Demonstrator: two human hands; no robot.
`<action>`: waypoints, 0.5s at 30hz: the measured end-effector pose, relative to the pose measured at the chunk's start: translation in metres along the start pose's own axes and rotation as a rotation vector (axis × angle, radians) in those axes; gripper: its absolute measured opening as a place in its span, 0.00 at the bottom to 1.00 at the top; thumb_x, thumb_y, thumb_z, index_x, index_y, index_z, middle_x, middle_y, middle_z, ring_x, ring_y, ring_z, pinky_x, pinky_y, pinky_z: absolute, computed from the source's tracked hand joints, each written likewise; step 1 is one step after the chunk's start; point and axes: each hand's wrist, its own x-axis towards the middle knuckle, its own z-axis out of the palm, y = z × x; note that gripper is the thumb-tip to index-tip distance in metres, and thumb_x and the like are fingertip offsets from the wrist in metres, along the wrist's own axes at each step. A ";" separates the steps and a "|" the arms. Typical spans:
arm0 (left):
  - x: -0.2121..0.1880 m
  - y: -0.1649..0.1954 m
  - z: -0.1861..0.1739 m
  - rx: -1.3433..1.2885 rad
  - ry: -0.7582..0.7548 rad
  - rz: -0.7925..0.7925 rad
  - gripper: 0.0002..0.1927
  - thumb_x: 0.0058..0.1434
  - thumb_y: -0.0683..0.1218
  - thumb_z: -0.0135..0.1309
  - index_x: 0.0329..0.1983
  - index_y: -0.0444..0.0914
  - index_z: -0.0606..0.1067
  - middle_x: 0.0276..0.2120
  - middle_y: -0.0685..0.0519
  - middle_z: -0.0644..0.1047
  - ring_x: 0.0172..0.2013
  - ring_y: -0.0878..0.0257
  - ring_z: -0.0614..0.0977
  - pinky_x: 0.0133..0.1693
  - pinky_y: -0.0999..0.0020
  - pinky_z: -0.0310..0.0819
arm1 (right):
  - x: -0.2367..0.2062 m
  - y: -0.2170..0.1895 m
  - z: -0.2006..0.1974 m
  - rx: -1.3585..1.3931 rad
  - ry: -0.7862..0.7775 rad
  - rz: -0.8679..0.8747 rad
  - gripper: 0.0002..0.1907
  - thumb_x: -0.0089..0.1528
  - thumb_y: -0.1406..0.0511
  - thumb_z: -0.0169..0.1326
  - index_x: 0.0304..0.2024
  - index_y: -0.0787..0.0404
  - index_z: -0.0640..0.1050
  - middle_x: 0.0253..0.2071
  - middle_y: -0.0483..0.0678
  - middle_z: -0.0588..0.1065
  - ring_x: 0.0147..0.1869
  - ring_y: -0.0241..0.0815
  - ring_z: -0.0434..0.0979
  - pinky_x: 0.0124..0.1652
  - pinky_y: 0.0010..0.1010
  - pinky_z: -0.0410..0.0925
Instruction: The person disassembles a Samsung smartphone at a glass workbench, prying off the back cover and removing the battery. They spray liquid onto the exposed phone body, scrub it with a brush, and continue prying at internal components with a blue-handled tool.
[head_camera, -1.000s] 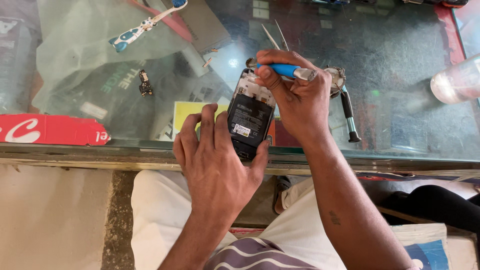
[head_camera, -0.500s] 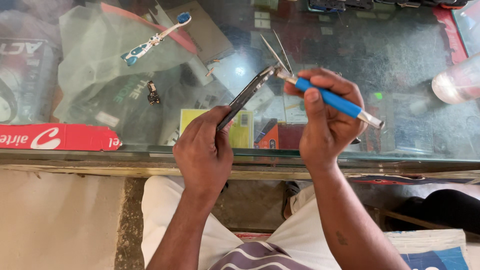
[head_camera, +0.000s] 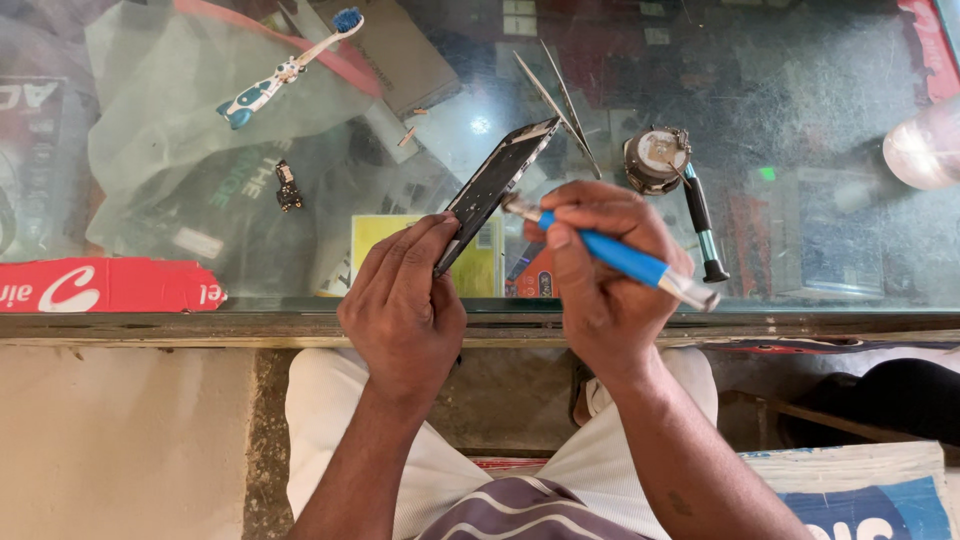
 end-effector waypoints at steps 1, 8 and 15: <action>0.000 0.000 0.000 0.003 0.007 -0.001 0.24 0.52 0.28 0.53 0.53 0.37 0.77 0.51 0.50 0.82 0.52 0.53 0.84 0.54 0.61 0.80 | -0.002 -0.004 0.001 -0.098 -0.063 -0.115 0.04 0.71 0.69 0.57 0.46 0.63 0.75 0.50 0.53 0.79 0.45 0.38 0.85 0.44 0.25 0.79; -0.001 -0.001 0.000 0.011 -0.011 0.024 0.25 0.51 0.28 0.52 0.53 0.35 0.77 0.51 0.50 0.81 0.52 0.52 0.84 0.54 0.61 0.79 | 0.000 -0.026 0.002 -0.277 -0.189 -0.197 0.05 0.68 0.69 0.59 0.43 0.63 0.76 0.47 0.53 0.81 0.44 0.38 0.87 0.41 0.25 0.80; 0.000 -0.001 0.000 0.011 -0.003 0.035 0.26 0.51 0.29 0.53 0.54 0.36 0.77 0.51 0.50 0.81 0.52 0.53 0.84 0.54 0.61 0.79 | -0.007 -0.035 0.004 -0.363 -0.262 -0.340 0.06 0.65 0.69 0.62 0.42 0.62 0.77 0.46 0.51 0.81 0.50 0.41 0.85 0.46 0.28 0.79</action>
